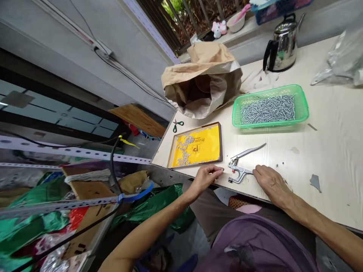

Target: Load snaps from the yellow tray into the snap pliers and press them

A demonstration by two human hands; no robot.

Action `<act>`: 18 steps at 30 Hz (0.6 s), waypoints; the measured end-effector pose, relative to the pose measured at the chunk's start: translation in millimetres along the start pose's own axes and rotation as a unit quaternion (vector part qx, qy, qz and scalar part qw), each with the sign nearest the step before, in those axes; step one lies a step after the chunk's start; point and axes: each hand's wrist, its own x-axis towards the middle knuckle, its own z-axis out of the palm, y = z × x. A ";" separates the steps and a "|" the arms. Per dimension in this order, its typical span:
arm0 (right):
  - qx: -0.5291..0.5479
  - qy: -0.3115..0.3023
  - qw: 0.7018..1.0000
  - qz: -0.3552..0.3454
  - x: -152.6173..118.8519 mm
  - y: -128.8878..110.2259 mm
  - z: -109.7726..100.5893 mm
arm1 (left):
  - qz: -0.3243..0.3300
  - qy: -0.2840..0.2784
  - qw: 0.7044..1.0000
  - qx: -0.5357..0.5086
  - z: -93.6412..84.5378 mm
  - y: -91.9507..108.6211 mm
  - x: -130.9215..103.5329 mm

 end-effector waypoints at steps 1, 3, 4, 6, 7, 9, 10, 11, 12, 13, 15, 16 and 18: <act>-0.014 0.011 1.000 -0.004 -1.0 -0.6 1.2 | -0.024 -0.006 1.000 -0.016 10.1 2.4 -1.3; -0.035 0.027 0.999 -0.008 -3.3 -1.7 3.7 | -0.073 -0.020 0.996 -0.041 23.9 5.2 0.0; -0.041 0.031 0.999 -0.009 -4.4 -2.0 4.9 | -0.097 -0.032 0.994 -0.050 27.8 5.9 1.8; -0.044 0.028 0.999 -0.011 -5.7 -2.1 6.3 | -0.132 -0.054 0.988 -0.060 31.4 6.5 5.1; -0.042 0.025 0.999 -0.012 -5.8 -1.8 6.6 | -0.145 -0.063 0.985 -0.063 31.9 6.8 6.4; -0.038 0.015 0.999 -0.013 -5.2 -1.1 6.2 | -0.168 -0.077 0.980 -0.068 32.1 7.6 7.8; -0.036 0.011 0.999 -0.012 -4.6 -0.7 5.7 | -0.179 -0.085 0.978 -0.072 32.1 8.3 8.1; -0.034 0.009 0.999 -0.010 -4.0 -0.3 5.1 | -0.189 -0.094 0.975 -0.075 32.3 9.1 8.4; -0.032 0.007 0.999 -0.009 -3.4 0.1 4.3 | -0.198 -0.103 0.972 -0.078 32.6 10.0 8.7; -0.029 0.005 1.000 -0.010 -2.7 0.4 3.5 | -0.203 -0.111 0.969 -0.081 32.9 10.9 9.0; -0.024 0.003 1.000 -0.014 -1.1 0.9 1.6 | -0.203 -0.122 0.968 -0.087 33.3 12.5 9.5; -0.021 0.001 1.000 -0.018 0.1 1.1 0.5 | -0.203 -0.126 0.967 -0.089 33.3 13.2 9.5; -0.016 -0.002 0.999 -0.029 3.1 1.4 -1.9 | -0.198 -0.131 0.967 -0.092 32.9 14.3 9.0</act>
